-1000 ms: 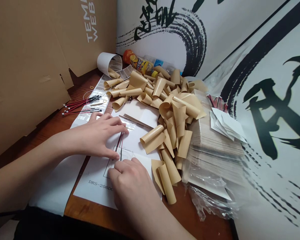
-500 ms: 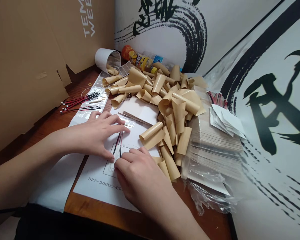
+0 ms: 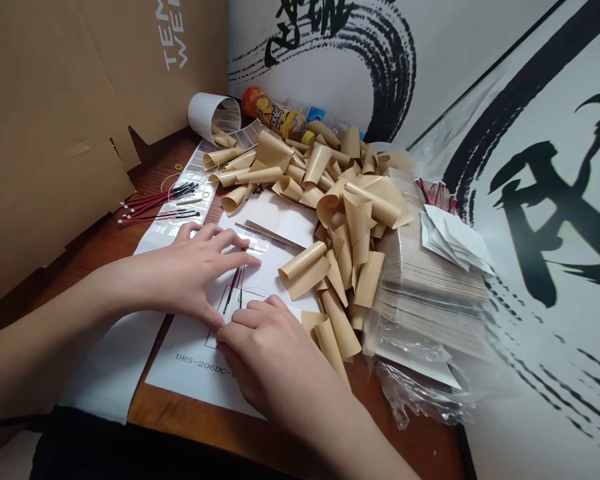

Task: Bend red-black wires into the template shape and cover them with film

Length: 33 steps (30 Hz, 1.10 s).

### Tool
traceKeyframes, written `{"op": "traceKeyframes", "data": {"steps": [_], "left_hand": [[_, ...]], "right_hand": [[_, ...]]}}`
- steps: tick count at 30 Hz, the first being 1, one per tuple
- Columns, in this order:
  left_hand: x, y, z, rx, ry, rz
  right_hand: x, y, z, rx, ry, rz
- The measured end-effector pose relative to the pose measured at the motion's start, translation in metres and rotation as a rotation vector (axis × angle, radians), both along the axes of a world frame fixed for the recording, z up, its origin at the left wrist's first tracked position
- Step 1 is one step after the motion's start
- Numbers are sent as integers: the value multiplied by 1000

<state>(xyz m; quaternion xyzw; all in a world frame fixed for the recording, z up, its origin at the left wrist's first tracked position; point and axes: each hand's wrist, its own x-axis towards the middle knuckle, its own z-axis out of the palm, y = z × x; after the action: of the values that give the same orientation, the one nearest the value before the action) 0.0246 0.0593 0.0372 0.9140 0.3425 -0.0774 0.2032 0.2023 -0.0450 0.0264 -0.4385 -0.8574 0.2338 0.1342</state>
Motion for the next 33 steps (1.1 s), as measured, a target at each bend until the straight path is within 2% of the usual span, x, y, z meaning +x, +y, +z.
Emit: {"op": "traceKeyframes", "data": {"steps": [10, 16, 20, 25, 33], "left_hand": [[3, -3, 7, -27, 39, -6], [2, -4, 6, -23, 39, -4], [1, -3, 5, -34, 36, -13], [1, -2, 7, -54, 40, -5], [2, -5, 3, -29, 19, -2]], "right_hand": [[7, 5, 7, -8, 32, -42], [8, 4, 15, 11, 23, -40], [10, 7, 11, 18, -20, -73], [11, 11, 2, 48, -65, -47], [10, 13, -3, 68, -26, -60]]}}
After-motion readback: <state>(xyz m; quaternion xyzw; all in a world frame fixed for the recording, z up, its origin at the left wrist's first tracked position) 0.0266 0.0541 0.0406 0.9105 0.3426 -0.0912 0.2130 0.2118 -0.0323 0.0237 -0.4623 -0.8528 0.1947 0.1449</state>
